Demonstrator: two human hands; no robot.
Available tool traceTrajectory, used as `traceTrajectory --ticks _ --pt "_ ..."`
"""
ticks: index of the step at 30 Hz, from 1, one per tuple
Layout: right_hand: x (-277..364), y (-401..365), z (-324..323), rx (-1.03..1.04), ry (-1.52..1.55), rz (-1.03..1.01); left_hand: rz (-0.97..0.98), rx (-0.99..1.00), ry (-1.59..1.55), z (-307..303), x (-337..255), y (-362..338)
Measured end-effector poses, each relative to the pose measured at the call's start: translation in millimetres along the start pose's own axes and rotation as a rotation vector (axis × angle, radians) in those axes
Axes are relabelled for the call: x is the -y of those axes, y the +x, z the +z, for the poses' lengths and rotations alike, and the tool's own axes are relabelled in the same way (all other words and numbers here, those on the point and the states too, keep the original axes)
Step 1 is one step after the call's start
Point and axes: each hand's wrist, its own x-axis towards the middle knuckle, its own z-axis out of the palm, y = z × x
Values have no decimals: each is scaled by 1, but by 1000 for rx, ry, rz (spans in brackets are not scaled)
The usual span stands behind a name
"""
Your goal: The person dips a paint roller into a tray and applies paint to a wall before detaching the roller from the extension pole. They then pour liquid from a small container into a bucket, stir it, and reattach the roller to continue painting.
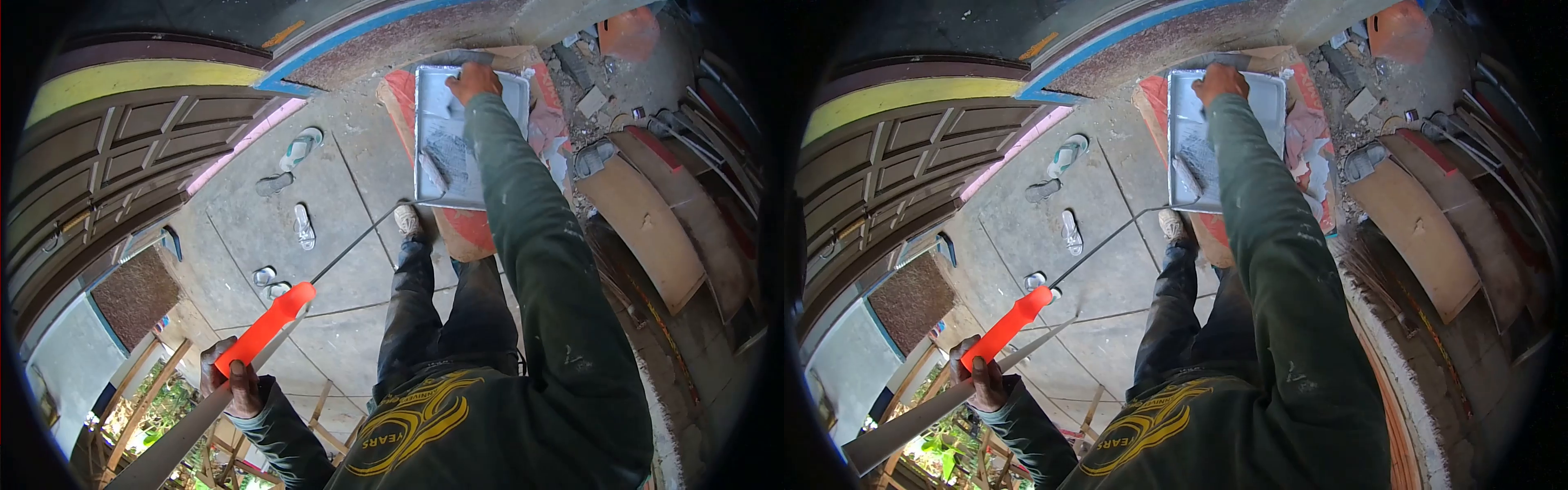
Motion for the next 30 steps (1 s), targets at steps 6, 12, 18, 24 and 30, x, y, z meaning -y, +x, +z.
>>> traceTrajectory --ticks 6,12,18,24,30 --pt "-14 -9 -21 -23 31 8 -58 -34 13 0 -1 -4" --pt "3 -9 3 -42 62 42 -19 -19 17 1 -1 -1" --pt "-10 -9 -4 -190 156 -61 0 -58 0 4 -3 -4" --pt "-13 -14 0 -59 65 82 -10 5 -19 1 1 -4" --pt "1 -14 -5 -113 147 35 -16 1 1 2 -1 -5"
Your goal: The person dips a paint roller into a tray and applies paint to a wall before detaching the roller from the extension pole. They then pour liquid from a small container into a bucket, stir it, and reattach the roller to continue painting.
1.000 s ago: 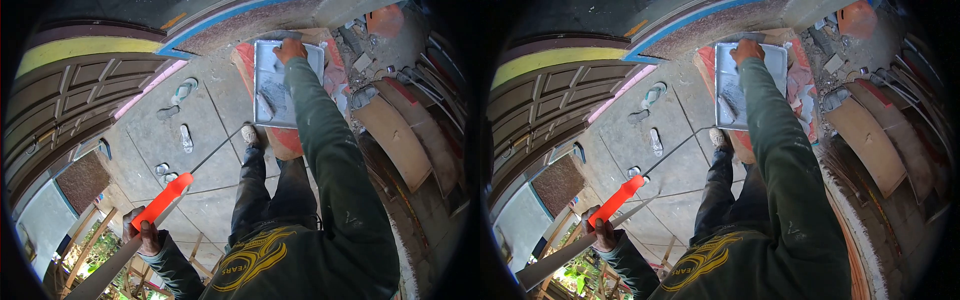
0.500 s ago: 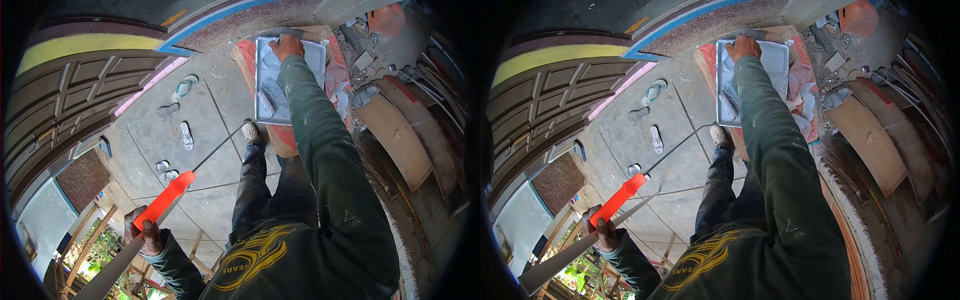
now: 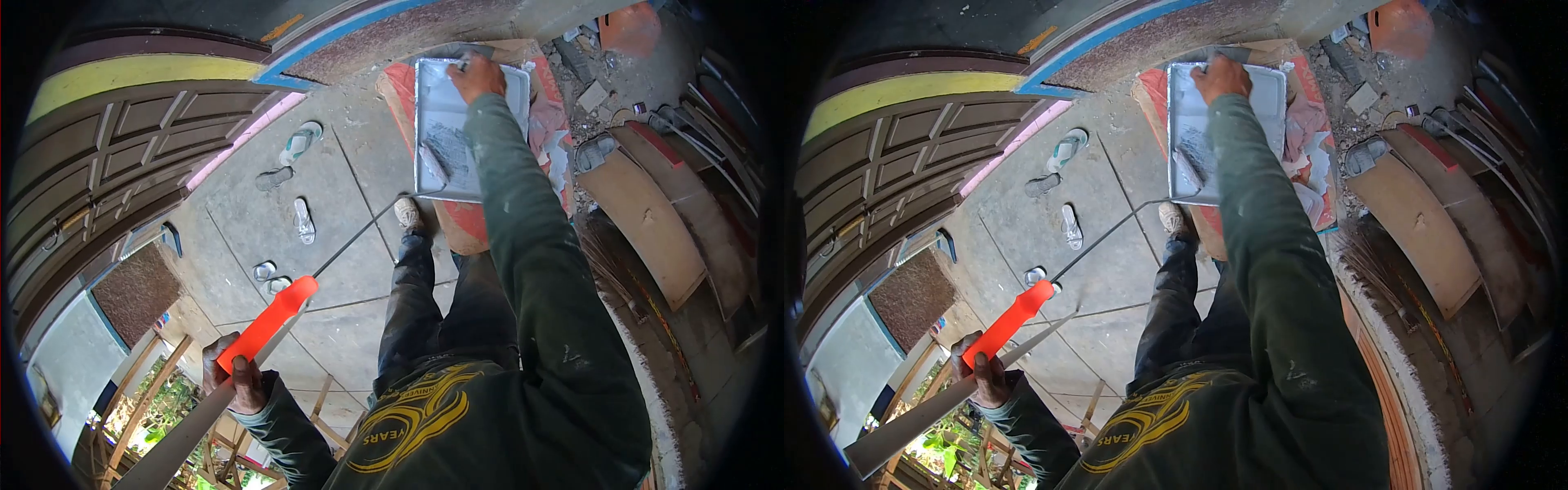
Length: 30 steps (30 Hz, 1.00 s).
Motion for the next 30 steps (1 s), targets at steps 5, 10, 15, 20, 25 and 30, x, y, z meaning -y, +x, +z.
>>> traceTrajectory --ticks 5,10,15,20,25,30 --pt "-49 -10 -34 -68 -125 2 4 -13 -9 1 1 0" --pt "-38 -7 1 35 -176 -7 -53 6 -6 -4 2 -5" --pt "5 -13 29 43 -75 -120 -33 -64 -33 0 6 -4" --pt "11 -11 35 47 -25 -93 -56 -25 27 -1 3 -7" --pt "1 -8 43 -24 126 -47 -44 -5 40 1 -3 -7" --pt "-4 -11 46 -96 234 -24 -66 -16 9 3 -2 -6"
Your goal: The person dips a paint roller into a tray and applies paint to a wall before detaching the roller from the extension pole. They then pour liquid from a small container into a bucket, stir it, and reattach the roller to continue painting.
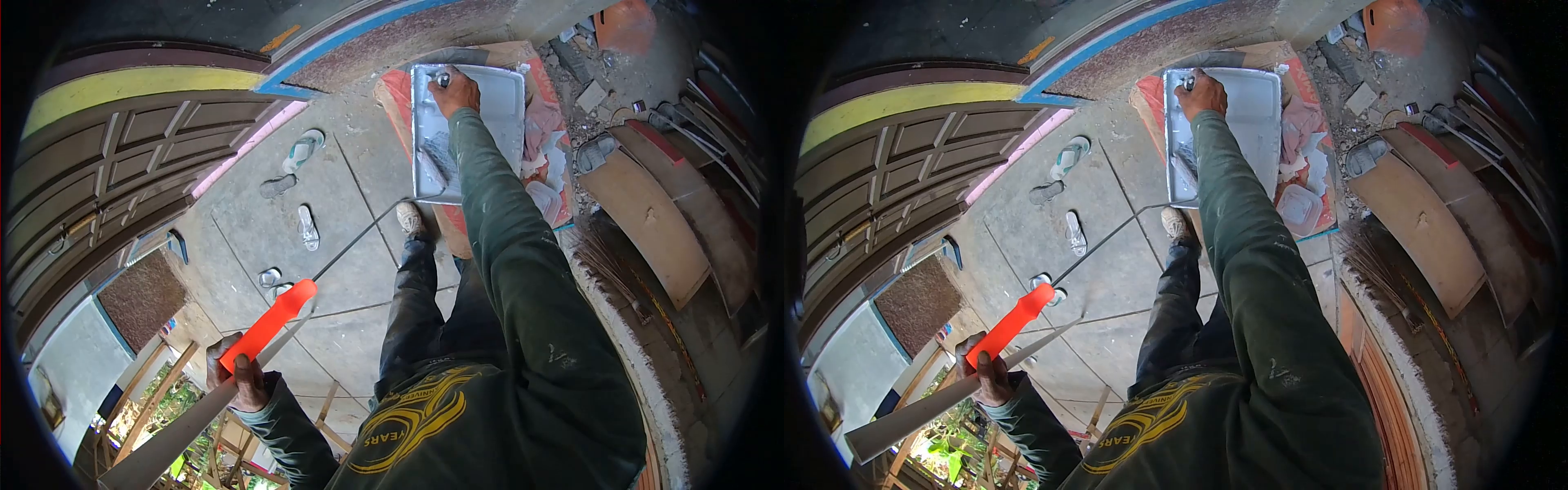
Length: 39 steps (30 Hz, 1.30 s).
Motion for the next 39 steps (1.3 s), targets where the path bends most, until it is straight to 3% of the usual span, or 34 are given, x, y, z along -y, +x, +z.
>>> traceTrajectory --ticks 7,10,13,19,39 --pt "-25 -17 -65 -107 139 -100 25 -11 -55 -3 5 4" --pt "-44 -10 -96 -112 -237 -70 23 3 -56 -4 5 6" --pt "-62 4 -111 -87 -406 -104 50 -2 -66 -4 12 8" --pt "-74 16 -95 -6 -451 34 44 0 -29 -4 5 8" --pt "-19 6 -27 -9 -196 -36 22 14 -36 -4 4 8"
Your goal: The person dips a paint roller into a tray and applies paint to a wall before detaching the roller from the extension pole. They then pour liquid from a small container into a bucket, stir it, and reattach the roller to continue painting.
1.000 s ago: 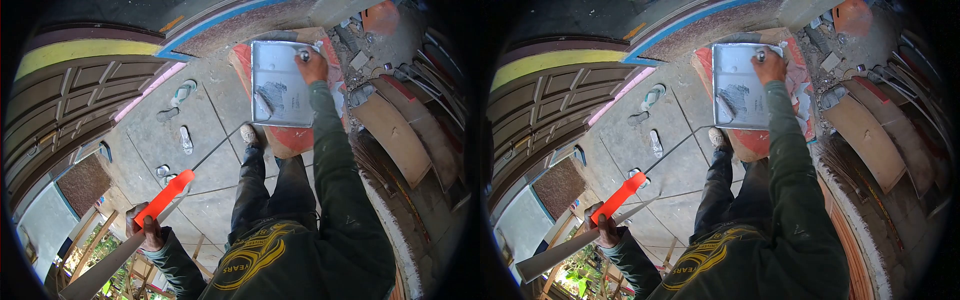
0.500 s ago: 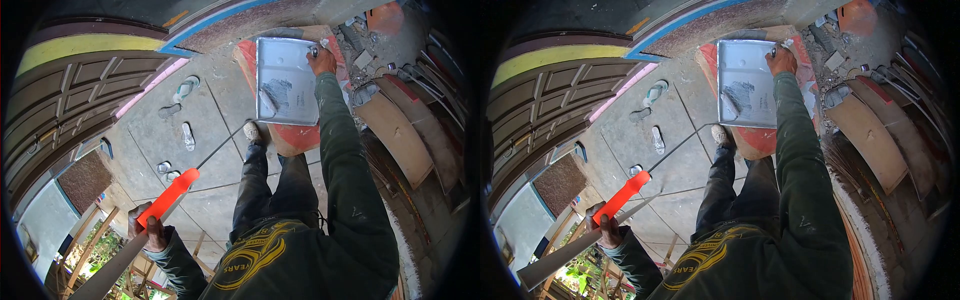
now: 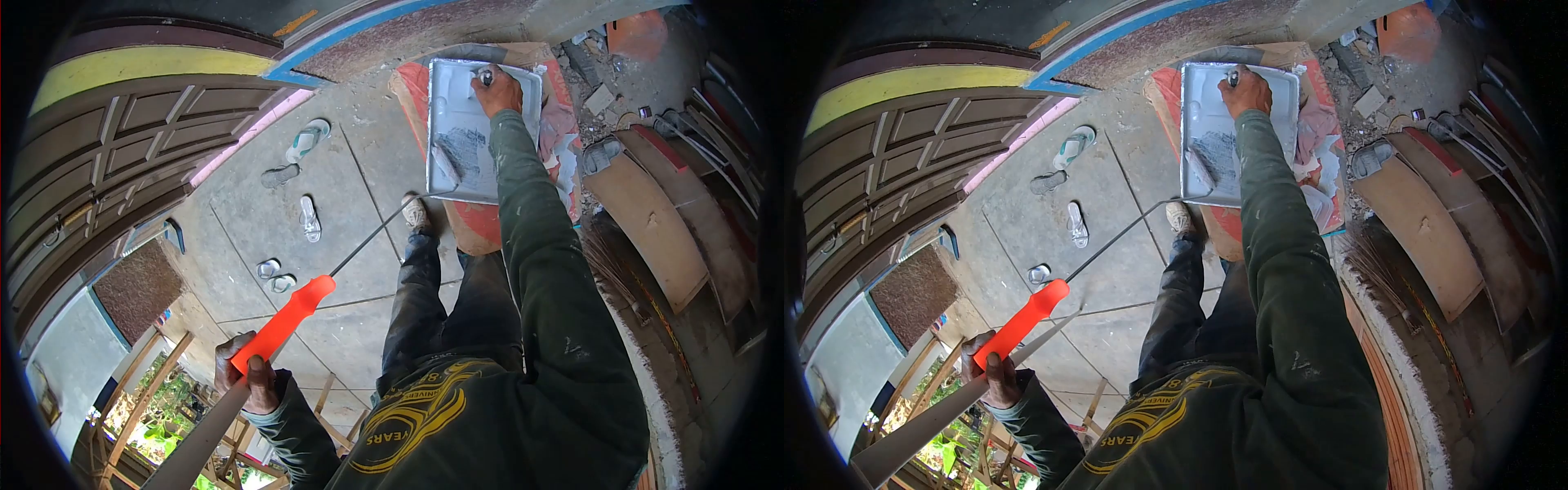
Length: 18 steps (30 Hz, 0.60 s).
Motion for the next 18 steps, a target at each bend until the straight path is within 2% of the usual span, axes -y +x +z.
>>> traceTrajectory --ticks 9,18 --pt "17 1 20 6 60 5 -50 -6 17 -1 0 0" --pt "25 1 33 46 139 25 9 -24 61 3 -2 3"
